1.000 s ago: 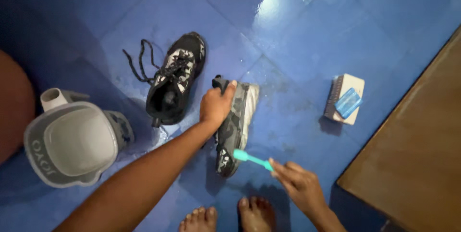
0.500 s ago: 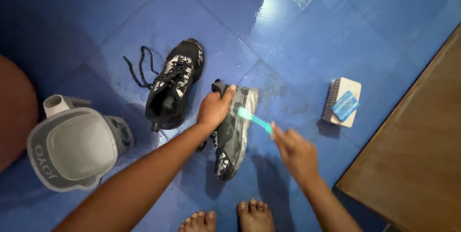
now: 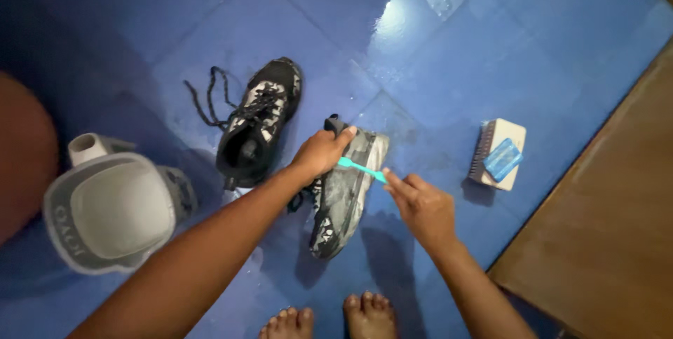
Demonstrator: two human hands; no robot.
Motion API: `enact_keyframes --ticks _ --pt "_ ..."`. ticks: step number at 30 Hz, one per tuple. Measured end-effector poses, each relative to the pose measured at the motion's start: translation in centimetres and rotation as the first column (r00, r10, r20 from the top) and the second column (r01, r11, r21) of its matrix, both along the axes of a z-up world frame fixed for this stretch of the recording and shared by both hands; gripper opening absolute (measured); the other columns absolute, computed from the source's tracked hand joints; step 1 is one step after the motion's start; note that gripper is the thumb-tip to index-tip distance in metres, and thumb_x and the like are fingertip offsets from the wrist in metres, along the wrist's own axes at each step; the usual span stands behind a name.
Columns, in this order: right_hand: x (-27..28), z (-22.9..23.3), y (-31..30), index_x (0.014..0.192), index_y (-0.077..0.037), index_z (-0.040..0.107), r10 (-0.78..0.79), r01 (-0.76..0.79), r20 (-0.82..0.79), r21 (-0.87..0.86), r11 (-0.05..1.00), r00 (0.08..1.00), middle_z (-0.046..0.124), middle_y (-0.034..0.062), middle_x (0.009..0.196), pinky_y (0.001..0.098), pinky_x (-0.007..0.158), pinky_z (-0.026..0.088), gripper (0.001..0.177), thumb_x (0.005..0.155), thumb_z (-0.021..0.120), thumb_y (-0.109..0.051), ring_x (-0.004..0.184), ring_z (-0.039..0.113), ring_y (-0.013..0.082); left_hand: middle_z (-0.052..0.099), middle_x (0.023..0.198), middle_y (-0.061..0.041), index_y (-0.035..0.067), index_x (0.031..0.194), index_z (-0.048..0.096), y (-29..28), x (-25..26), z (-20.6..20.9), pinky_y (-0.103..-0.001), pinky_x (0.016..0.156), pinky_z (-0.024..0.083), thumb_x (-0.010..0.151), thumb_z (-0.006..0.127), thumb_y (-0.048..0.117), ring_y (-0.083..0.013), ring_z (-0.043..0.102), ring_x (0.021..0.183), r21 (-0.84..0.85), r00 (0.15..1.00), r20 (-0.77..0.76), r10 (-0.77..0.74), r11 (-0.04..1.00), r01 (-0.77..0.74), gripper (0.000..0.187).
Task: The person pours water from a pitcher into a small container and then uses a toothbrush to scrub a pair of black and white sneakers on a blue tiled floor. The person scrubs the shoes thoroughly, focusing on different areas of the shoe's surface.
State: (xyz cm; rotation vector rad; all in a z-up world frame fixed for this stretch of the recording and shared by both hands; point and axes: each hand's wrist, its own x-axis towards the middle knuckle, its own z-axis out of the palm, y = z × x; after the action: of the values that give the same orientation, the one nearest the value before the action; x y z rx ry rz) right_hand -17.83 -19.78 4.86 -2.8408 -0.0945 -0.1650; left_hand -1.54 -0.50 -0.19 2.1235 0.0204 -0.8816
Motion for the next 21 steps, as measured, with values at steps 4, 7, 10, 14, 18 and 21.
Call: enact_keyframes --ticks 4,7,10,14,18,21 --pt "-2.9 2.3 -0.4 0.123 -0.029 0.075 0.1 -0.078 -0.148 0.145 0.986 0.984 0.061 0.0042 0.071 0.0383 0.051 0.048 0.037 0.085 0.075 -0.029 0.054 0.06 0.0234 0.074 0.102 -0.027 -0.003 0.1 0.075 0.4 0.4 -0.1 -0.046 0.09 0.052 0.09 0.048 0.069 -0.0402 0.071 0.1 -0.022 1.0 -0.004 -0.007 1.0 0.006 0.078" --pt "-3.1 2.6 -1.8 0.12 -0.03 0.077 0.148 -0.1 -0.219 0.216 0.971 0.964 0.064 0.0043 0.075 0.0371 0.052 0.048 0.038 0.082 0.075 -0.025 0.055 0.061 0.022 0.073 0.1 -0.027 -0.005 0.102 0.074 0.4 -0.2 -0.7 -0.046 0.088 0.051 0.09 0.048 0.068 -0.0395 0.071 0.099 -0.06 1.0 0.0 -0.015 0.998 0.015 0.078" --pt "-0.3 1.7 -2.8 0.119 -0.028 0.077 0.027 -0.01 -0.169 0.1 0.995 0.985 0.067 0.0054 0.079 0.0378 0.053 0.048 0.033 0.086 0.076 -0.025 0.057 0.062 0.024 0.075 0.1 -0.027 -0.009 0.103 0.072 -0.4 0.4 -0.9 -0.045 0.088 0.052 0.093 0.046 0.067 -0.0366 0.073 0.097 -0.057 0.998 -0.049 -0.05 0.997 0.047 0.081" --pt "-0.3 1.6 -3.1 0.106 -0.025 0.077 0.099 -0.077 -0.19 0.121 0.99 0.977 0.067 0.0041 0.082 0.0347 0.058 0.05 0.019 0.088 0.076 -0.023 0.063 0.063 0.0236 0.074 0.106 -0.025 -0.01 0.109 0.07 0.5 0.6 -0.6 -0.044 0.088 0.052 0.094 0.047 0.064 -0.0335 0.072 0.1 -0.101 0.994 -0.106 -0.032 0.995 0.021 0.079" --pt "-0.7 2.8 -3.1 0.114 -0.033 0.079 0.244 -0.144 -0.286 0.329 0.933 0.927 0.075 -0.0019 0.084 0.0335 0.052 0.052 0.033 0.083 0.072 -0.021 0.057 0.068 0.0178 0.073 0.112 -0.022 -0.007 0.113 0.07 0.2 0.7 -0.7 -0.042 0.092 0.05 0.097 0.047 0.058 -0.0308 0.07 0.104 -0.182 0.988 -0.154 -0.011 0.983 -0.017 0.071" --pt "1.7 2.5 -3.0 0.115 -0.031 0.078 0.108 -0.088 -0.212 0.097 0.991 0.971 0.071 0.0042 0.085 0.0379 0.051 0.048 0.03 0.088 0.073 -0.02 0.057 0.063 0.0238 0.075 0.113 -0.02 -0.004 0.114 0.073 0.0 1.4 -1.2 -0.04 0.094 0.049 0.098 0.043 0.055 -0.0287 0.07 0.106 -0.279 0.967 -0.248 -0.056 0.96 -0.016 0.068"
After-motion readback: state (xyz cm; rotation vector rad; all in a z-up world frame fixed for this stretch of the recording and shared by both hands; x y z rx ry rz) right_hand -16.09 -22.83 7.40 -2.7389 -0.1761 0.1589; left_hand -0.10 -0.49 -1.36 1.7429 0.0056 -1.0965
